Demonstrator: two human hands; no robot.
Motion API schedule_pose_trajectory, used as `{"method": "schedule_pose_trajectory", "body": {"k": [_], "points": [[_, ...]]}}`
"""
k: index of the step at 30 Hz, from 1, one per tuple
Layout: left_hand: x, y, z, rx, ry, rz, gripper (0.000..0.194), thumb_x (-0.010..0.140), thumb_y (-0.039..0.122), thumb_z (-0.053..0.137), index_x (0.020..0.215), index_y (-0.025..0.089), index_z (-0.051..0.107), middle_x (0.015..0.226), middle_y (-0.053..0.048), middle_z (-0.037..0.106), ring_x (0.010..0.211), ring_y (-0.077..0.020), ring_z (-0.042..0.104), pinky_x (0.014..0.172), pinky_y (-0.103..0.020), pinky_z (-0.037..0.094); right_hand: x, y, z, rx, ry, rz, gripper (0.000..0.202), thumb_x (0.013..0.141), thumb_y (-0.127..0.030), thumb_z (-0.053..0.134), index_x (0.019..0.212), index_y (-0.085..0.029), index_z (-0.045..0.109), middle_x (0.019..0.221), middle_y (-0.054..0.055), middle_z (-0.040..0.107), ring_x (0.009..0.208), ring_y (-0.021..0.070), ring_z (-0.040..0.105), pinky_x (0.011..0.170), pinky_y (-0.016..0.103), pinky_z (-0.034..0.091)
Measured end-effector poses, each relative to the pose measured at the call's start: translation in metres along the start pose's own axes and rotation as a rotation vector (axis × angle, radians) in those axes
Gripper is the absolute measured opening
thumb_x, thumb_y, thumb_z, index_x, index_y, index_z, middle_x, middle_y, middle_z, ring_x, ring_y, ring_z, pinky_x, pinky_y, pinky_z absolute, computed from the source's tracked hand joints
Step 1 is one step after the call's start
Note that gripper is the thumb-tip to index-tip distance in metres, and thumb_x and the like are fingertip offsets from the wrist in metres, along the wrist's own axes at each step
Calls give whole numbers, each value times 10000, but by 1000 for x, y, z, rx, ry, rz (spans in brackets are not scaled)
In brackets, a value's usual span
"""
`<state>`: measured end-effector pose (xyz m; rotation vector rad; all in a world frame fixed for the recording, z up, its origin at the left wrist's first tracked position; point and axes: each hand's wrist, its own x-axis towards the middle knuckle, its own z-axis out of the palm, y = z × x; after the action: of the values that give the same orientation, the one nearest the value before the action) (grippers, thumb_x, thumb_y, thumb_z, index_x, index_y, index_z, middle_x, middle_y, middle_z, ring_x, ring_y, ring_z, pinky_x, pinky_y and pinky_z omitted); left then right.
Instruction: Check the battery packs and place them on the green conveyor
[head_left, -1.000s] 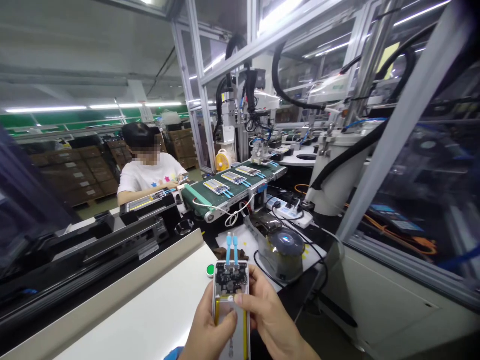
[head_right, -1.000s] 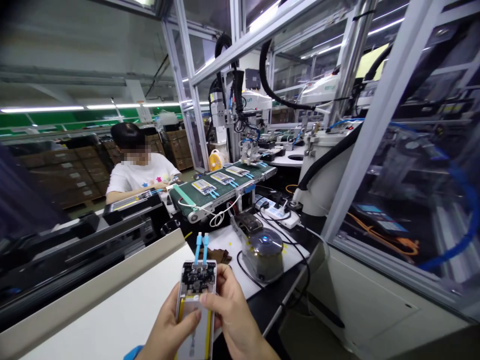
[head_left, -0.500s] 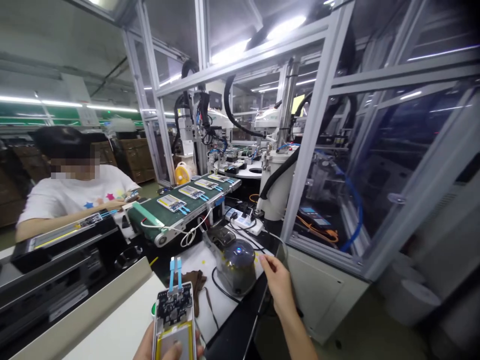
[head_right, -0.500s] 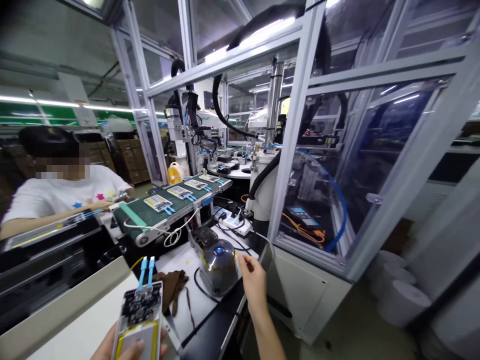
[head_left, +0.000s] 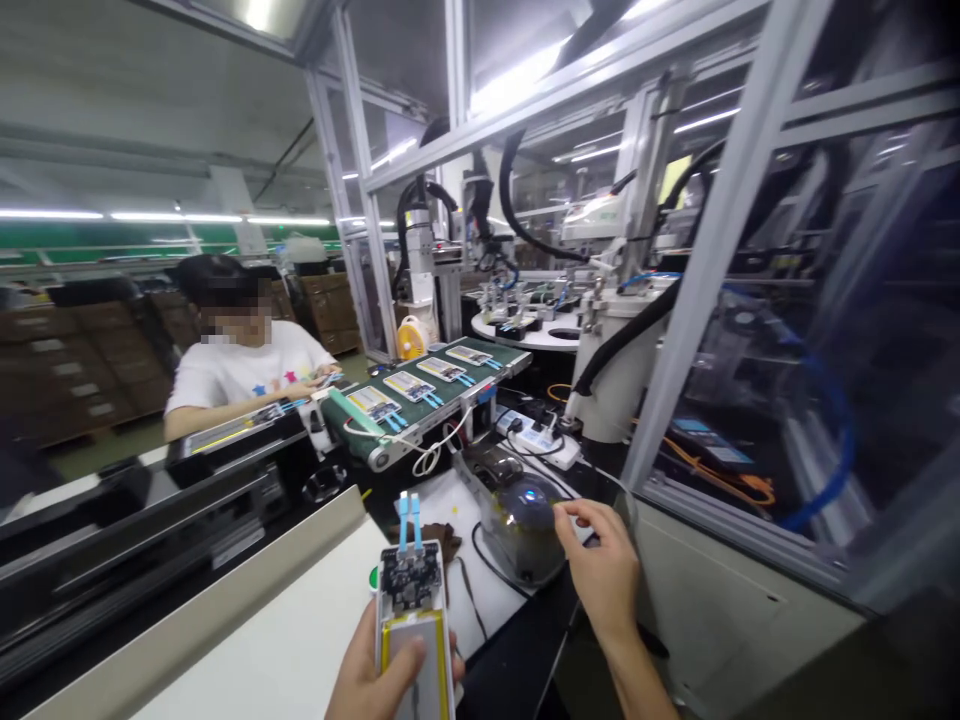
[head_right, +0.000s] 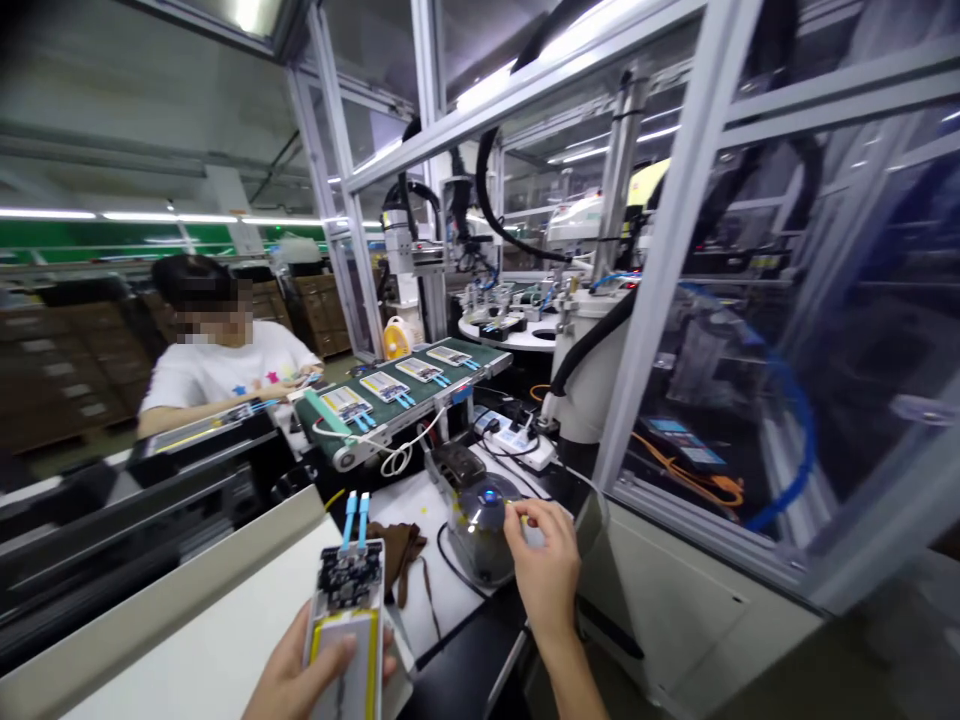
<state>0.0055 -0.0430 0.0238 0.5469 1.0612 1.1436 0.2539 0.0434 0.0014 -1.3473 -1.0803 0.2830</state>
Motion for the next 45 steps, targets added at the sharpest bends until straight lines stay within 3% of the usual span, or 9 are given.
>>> {"method": "schedule_pose_trajectory", "body": {"k": [2,6,9,26,33,37,39,42,45], "points": [[-2,1,0,6,-28,26,734,593,404,850,1149,191,420,826,-112,755,756,-324,721,643,-373,558,-13,-29,6,53,-209,-83,138,757,-355,668,737,-219,658,869,39,626,868,200,567,879,342,437],[-3,3,1,50,-102,95,590,689,367,778,1129,173,435,812,-98,751,712,-285,716,673,-377,557,-42,-77,20,226,-891,-169,63,834,-273,619,835,-224,659,966,35,604,929,162,594,862,276,471],[-3,4,1,69,-116,137,509,726,322,749,1113,182,450,826,-70,742,752,-267,716,636,-315,535,-53,-91,29,237,-1076,-180,57,852,-243,602,868,-218,650,1005,39,578,956,157,580,874,278,467],[-4,11,1,194,-173,180,326,839,226,619,1119,167,465,947,-73,703,777,-225,686,697,-312,522,-51,-97,36,13,-1094,-400,55,867,-194,582,852,-219,629,1000,31,576,971,174,549,866,317,446],[-4,3,-2,68,-208,133,331,900,312,577,1177,206,428,956,-66,709,867,-240,693,698,-299,516,-56,-87,34,94,-942,-429,105,861,-207,587,924,-239,665,1030,57,579,1006,196,560,889,334,477],[-6,3,-4,21,-212,87,350,904,326,578,1188,207,412,973,-87,719,833,-242,711,712,-319,527,-67,-74,32,189,-663,-192,267,867,-272,575,1132,-264,605,1119,73,575,940,193,584,892,366,491],[-7,4,-4,18,-215,99,351,906,333,575,1188,199,415,950,-93,727,832,-247,713,704,-318,527,-72,-72,31,303,-736,65,342,860,-331,587,1190,-247,563,1086,74,610,861,182,605,847,370,519],[-6,4,-4,28,-204,116,324,893,335,596,1146,202,443,904,-75,736,800,-236,716,665,-292,524,-77,-77,31,527,-985,404,399,840,-384,614,1196,-213,556,1077,79,651,958,218,625,882,395,520],[-6,3,-4,60,-187,136,289,879,332,615,1094,202,474,851,-49,736,731,-210,713,605,-256,510,-80,-84,32,623,-1040,498,375,820,-374,645,1149,-204,586,1085,74,655,1026,240,602,833,364,532]]}}
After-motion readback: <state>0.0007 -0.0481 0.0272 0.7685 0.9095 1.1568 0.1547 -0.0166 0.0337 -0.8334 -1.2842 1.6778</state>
